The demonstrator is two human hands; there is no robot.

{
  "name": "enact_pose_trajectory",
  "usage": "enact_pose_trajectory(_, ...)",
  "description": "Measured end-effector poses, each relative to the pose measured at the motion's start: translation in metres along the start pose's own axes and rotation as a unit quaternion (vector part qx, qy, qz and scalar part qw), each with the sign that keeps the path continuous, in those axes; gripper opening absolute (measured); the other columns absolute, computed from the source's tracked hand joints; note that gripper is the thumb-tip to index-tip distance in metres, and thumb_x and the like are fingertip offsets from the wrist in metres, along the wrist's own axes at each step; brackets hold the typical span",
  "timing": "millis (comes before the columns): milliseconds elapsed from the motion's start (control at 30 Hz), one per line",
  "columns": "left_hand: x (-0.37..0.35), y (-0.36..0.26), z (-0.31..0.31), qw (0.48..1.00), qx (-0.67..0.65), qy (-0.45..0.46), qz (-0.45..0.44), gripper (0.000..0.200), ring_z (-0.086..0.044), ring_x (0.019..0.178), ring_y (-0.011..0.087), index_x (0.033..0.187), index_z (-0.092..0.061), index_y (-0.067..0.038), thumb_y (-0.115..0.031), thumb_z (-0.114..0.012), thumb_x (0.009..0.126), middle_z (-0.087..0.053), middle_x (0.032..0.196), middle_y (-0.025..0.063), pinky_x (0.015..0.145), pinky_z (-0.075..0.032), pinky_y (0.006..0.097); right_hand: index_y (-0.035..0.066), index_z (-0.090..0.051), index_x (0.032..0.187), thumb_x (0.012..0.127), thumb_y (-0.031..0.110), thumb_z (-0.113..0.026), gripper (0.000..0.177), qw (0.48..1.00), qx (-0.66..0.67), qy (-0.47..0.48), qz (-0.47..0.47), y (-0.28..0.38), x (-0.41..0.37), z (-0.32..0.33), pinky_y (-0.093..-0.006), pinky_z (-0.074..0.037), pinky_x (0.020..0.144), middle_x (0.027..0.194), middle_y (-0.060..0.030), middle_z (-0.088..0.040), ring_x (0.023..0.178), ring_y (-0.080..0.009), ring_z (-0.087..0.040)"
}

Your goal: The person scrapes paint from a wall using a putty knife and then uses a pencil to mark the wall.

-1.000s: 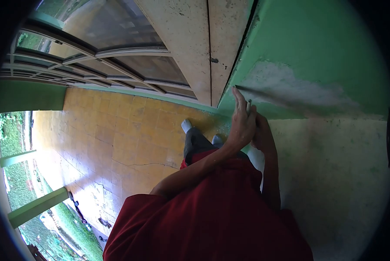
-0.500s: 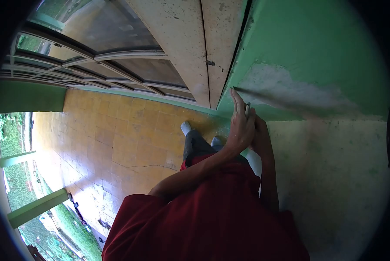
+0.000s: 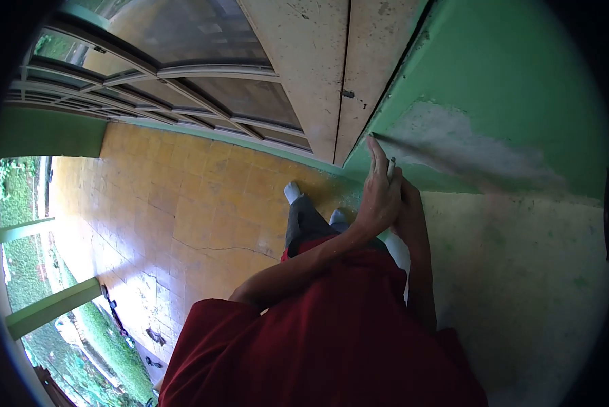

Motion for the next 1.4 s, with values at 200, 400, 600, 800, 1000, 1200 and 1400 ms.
enact_pose_trajectory(200, -0.01, -0.003, -0.001, 0.998, 0.024, 0.054, -0.009, 0.071, -0.057, 0.11, 0.0382, 0.153, 0.002, -0.001, -0.013, -0.043, 0.1, -0.053, 0.123, 0.0323, 0.096, -0.043, 0.0392, -0.005, -0.057, 0.118, 0.096, 0.015, -0.05, 0.03, 0.996, 0.049, -0.077, -0.01, -0.001, -0.02, -0.001, -0.0343, -0.048, 0.08, 0.098, -0.0119, -0.068, 0.09, -0.0153, -0.059)
enact_pose_trajectory(400, 0.002, 0.002, -0.006, 0.999, -0.036, 0.001, 0.002, 0.073, -0.056, 0.113, 0.034, 0.154, 0.004, -0.003, -0.014, -0.044, 0.1, -0.052, 0.124, 0.0313, 0.097, -0.042, 0.0367, -0.006, -0.058, 0.117, 0.096, 0.018, -0.052, 0.032, 1.0, -0.021, -0.004, 0.016, -0.005, 0.002, 0.008, -0.0338, -0.048, 0.079, 0.098, -0.0146, -0.068, 0.089, -0.0165, -0.061)
enact_pose_trajectory(600, -0.003, -0.005, -0.004, 0.998, 0.004, 0.069, -0.001, 0.075, -0.056, 0.113, 0.0344, 0.153, 0.005, -0.003, -0.014, -0.045, 0.099, -0.053, 0.125, 0.0308, 0.097, -0.042, 0.0367, -0.004, -0.058, 0.115, 0.098, 0.018, -0.05, 0.029, 0.996, 0.049, -0.07, -0.015, -0.008, -0.011, 0.003, -0.0306, -0.048, 0.068, 0.086, -0.0103, -0.065, 0.076, -0.0136, -0.058)
enact_pose_trajectory(800, -0.002, -0.013, -0.005, 0.996, 0.006, 0.088, 0.003, 0.074, -0.052, 0.122, 0.0344, 0.153, 0.006, -0.002, -0.014, -0.044, 0.1, -0.05, 0.13, 0.0327, 0.102, -0.039, 0.036, 0.0, -0.059, 0.12, 0.1, 0.019, -0.048, 0.03, 0.988, 0.102, -0.023, -0.113, 0.012, -0.012, 0.017, -0.0234, -0.035, 0.046, 0.071, 0.0012, -0.056, 0.053, -0.0044, -0.044)
enact_pose_trajectory(1000, 0.003, -0.005, -0.009, 0.998, 0.003, 0.054, -0.032, 0.074, -0.057, 0.111, 0.0315, 0.153, 0.005, -0.001, -0.013, -0.045, 0.099, -0.056, 0.12, 0.0298, 0.095, -0.043, 0.0355, 0.0, -0.06, 0.12, 0.099, 0.017, -0.047, 0.03, 0.992, 0.097, -0.04, -0.074, -0.002, -0.002, 0.014, -0.0272, -0.042, 0.053, 0.076, -0.0041, -0.062, 0.059, -0.0082, -0.051)
enact_pose_trajectory(1200, 0.007, -0.019, 0.002, 0.988, -0.077, 0.121, 0.065, 0.072, -0.03, 0.139, 0.0465, 0.15, 0.007, 0.005, -0.009, -0.041, 0.097, -0.008, 0.154, 0.0371, 0.109, -0.034, 0.041, -0.003, -0.057, 0.121, 0.096, 0.016, -0.049, 0.032, 0.996, 0.006, -0.079, 0.03, -0.006, -0.001, 0.002, -0.0359, -0.049, 0.076, 0.093, -0.0163, -0.068, 0.081, -0.0192, -0.059)
enact_pose_trajectory(1400, 0.001, 0.008, -0.01, 0.997, 0.025, 0.037, -0.06, 0.077, -0.057, 0.112, 0.0381, 0.152, 0.007, 0.002, -0.01, -0.045, 0.096, -0.052, 0.124, 0.0357, 0.095, -0.045, 0.0385, -0.004, -0.058, 0.118, 0.096, 0.017, -0.051, 0.031, 0.996, 0.068, -0.03, -0.046, -0.003, -0.007, 0.011, -0.034, -0.049, 0.072, 0.091, -0.0138, -0.067, 0.079, -0.0167, -0.059)
Point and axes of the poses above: each hand's wrist, its own x-axis towards the middle knuckle, its own z-axis out of the back of the hand, y = z × x, the point moved 1 cm from there along x, towards the middle knuckle
